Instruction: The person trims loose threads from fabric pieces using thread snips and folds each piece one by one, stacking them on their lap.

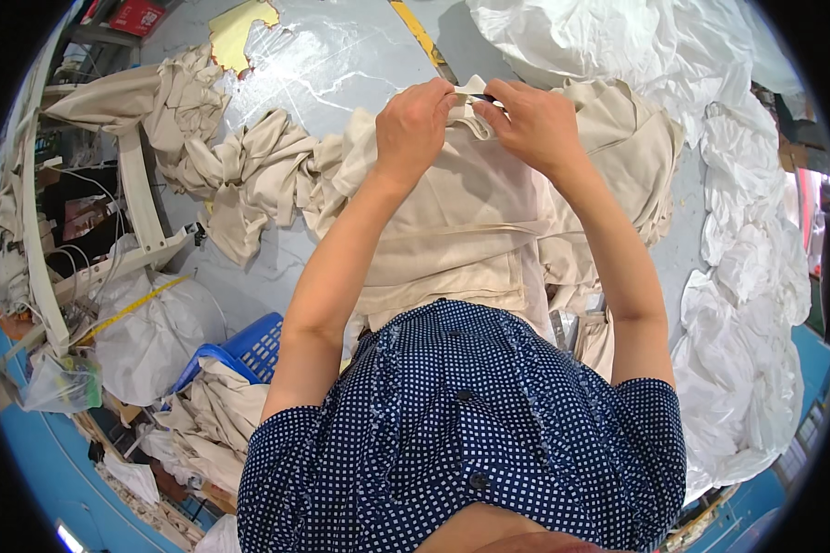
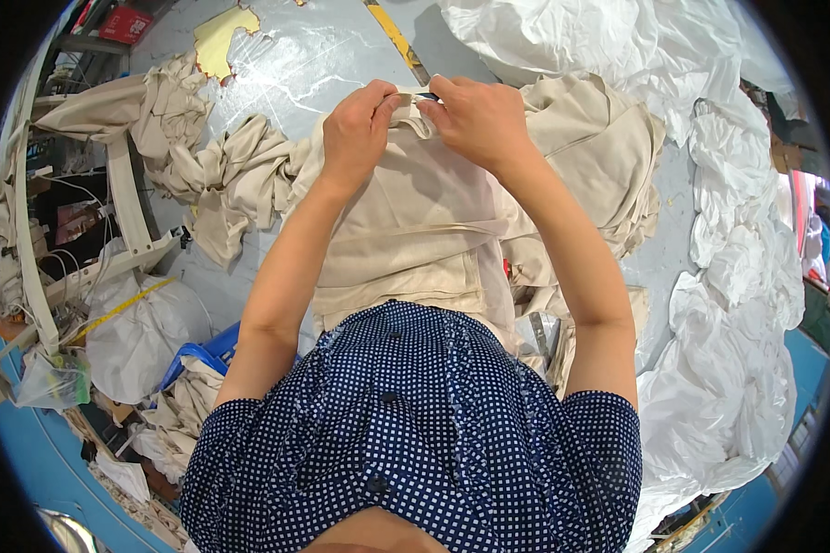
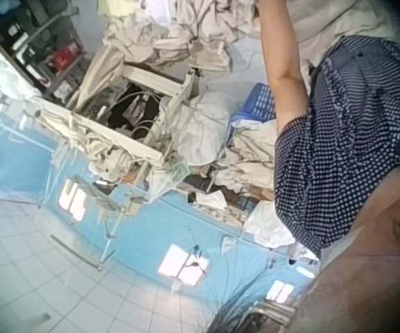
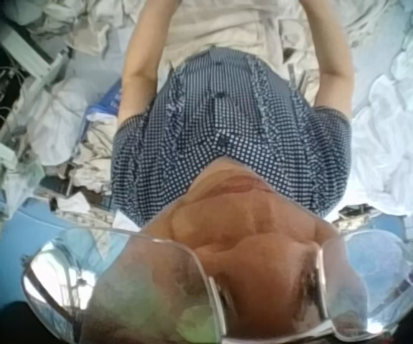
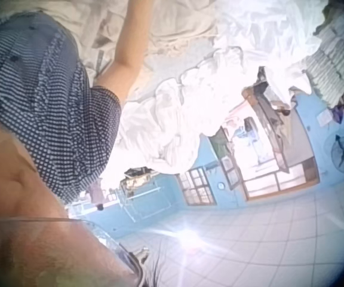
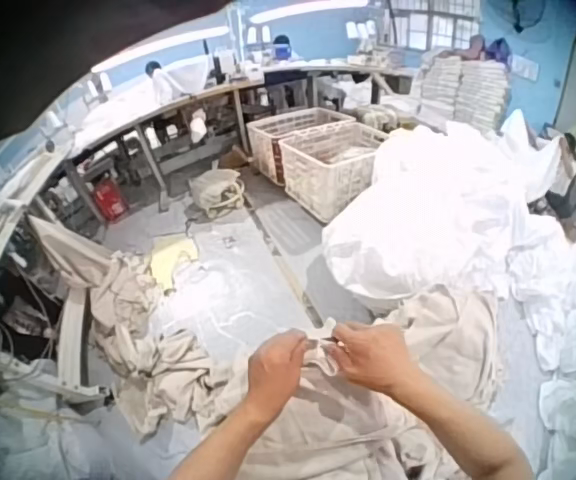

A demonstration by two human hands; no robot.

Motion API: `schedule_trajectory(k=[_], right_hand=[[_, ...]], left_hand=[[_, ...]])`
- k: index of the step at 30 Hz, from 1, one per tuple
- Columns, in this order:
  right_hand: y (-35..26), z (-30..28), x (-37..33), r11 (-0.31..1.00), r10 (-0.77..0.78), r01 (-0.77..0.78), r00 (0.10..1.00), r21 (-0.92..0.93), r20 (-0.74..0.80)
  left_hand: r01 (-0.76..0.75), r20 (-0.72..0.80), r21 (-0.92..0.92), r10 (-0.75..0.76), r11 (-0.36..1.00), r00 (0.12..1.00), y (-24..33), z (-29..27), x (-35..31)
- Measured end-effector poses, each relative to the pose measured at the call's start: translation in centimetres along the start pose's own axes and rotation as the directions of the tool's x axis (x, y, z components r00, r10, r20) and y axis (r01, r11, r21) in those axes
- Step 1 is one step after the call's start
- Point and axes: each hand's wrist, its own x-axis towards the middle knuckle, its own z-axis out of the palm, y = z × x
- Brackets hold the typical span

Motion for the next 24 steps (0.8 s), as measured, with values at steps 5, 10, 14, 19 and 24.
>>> schedule_trajectory(k=[5, 10, 14, 19, 24], right_hand=[[1.4, 1.1, 1.2, 0.984, -0.045, 0.037, 0.998, -0.176, -0.039], [-1.3, -1.4, 3.8, 0.98, 0.137, -0.12, 0.986, 0.157, -0.098], [-6.3, -0.4, 4.5, 0.705, 0.128, -0.251, 0.965, 0.663, 0.229], [-12.5, 5.6, 3.4, 0.771, -0.168, -0.357, 0.683, 0.527, 0.71], [-12.2, 10.5, 4.7, 0.952, -0.016, -0.138, 0.869, 0.274, 0.494]], left_hand=[[-0.017, -0.021, -0.005, 0.016, 1.0, 1.0, 0.1, -0.4, -0.2], [-0.193, -0.034, 0.001, 0.193, 0.981, 0.981, 1.7, -0.7, -2.1], [-0.039, -0.185, -0.057, 0.028, 0.998, 0.982, 2.0, -4.6, -6.4], [0.675, -0.256, -0.003, -0.653, 0.738, 0.713, -9.8, -8.8, -15.1], [0.833, 0.465, -0.518, -0.754, 0.193, 0.464, -12.0, -9.1, -15.8]])
